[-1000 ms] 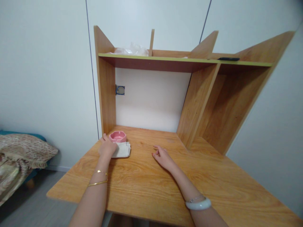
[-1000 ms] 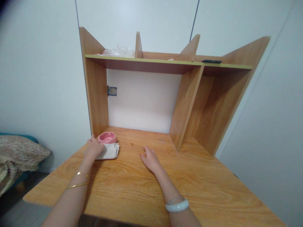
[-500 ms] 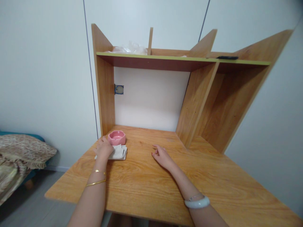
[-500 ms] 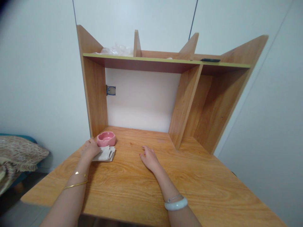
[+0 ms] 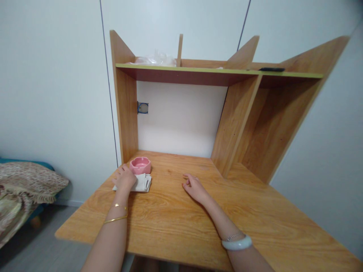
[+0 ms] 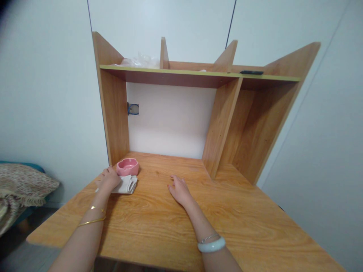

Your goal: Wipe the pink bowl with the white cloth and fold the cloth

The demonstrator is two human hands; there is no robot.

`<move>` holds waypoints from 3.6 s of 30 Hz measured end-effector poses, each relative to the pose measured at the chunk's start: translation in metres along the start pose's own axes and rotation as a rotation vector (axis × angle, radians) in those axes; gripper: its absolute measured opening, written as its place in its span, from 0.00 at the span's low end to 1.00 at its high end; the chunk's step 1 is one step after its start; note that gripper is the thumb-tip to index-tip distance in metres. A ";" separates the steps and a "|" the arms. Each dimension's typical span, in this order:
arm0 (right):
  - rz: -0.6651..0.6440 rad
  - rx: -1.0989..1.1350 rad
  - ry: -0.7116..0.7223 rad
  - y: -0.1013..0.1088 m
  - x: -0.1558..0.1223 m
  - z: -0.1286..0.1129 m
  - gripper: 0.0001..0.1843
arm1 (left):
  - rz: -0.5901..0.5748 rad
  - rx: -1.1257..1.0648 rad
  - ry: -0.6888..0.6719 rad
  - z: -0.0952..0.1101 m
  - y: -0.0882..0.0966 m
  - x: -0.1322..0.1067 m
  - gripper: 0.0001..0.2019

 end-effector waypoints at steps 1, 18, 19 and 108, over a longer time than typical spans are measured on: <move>0.000 -0.001 0.001 0.000 0.000 0.000 0.21 | 0.026 -0.013 0.003 0.001 0.002 -0.001 0.23; 0.006 -0.069 -0.002 -0.001 -0.001 -0.002 0.19 | -0.200 -0.383 -0.925 0.057 -0.043 -0.040 0.30; 0.008 -0.077 -0.003 0.000 -0.002 -0.001 0.19 | -0.265 -0.370 -0.969 0.058 -0.047 -0.044 0.29; -0.219 -0.127 -0.012 -0.002 -0.008 -0.003 0.29 | -0.638 -0.194 -0.918 0.050 -0.075 -0.054 0.24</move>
Point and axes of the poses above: each hand's wrist, its own x-axis towards the middle knuckle, its own y-axis out of the back of the hand, z = x × y, the point moved 2 cm from there along x, towards the middle knuckle, and after that the axes turned 4 degrees about y, right-handed, at the moved point
